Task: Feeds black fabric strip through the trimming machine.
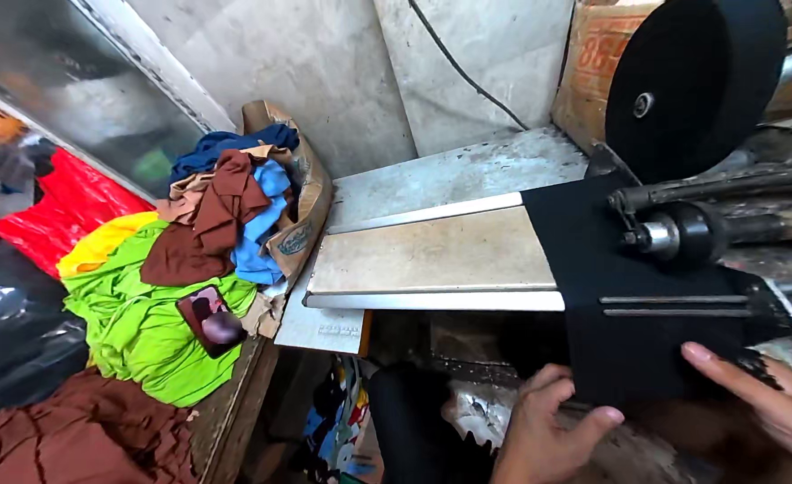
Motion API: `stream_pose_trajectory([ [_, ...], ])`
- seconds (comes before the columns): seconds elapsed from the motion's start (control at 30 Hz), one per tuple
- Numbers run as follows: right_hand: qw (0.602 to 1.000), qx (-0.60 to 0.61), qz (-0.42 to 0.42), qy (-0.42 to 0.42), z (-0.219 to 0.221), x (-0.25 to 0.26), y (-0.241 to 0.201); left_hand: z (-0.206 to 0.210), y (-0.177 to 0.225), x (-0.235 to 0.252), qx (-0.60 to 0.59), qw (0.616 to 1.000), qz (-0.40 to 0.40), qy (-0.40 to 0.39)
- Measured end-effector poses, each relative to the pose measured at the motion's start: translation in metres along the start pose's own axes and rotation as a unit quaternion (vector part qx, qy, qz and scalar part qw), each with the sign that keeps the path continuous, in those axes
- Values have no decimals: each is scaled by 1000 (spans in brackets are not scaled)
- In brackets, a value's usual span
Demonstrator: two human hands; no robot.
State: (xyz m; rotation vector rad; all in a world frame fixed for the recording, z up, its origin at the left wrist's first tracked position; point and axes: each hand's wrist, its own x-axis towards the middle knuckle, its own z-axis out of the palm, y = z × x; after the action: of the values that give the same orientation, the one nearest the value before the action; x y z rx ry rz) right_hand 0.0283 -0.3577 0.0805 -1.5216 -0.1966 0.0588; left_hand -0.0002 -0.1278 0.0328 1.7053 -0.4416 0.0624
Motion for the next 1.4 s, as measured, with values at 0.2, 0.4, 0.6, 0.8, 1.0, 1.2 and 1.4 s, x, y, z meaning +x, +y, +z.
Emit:
stream_pose_trajectory([
  [0.2,999,-34,-10,19,2,0,5,-1,-1,-1,2,1000,-22,18],
  [0.4,997,-57,50,-13,-4,1,-6,1,-11,-1,-2,999,-32,37],
  [0.6,997,-58,42,-34,-7,2,-1,0,-13,-1,-16,999,-25,37],
  [0.8,998,-48,28,-38,-4,3,0,-5,-13,-2,-15,999,-18,44],
  [1.0,998,-54,1,22,1,-4,2,-2,-4,-1,-4,999,-21,50],
  [1.2,999,-20,26,19,6,-4,-5,-8,5,1,-9,999,7,46],
  [1.4,1000,-4,23,10,2,-2,-4,-4,6,1,-5,1000,2,22],
])
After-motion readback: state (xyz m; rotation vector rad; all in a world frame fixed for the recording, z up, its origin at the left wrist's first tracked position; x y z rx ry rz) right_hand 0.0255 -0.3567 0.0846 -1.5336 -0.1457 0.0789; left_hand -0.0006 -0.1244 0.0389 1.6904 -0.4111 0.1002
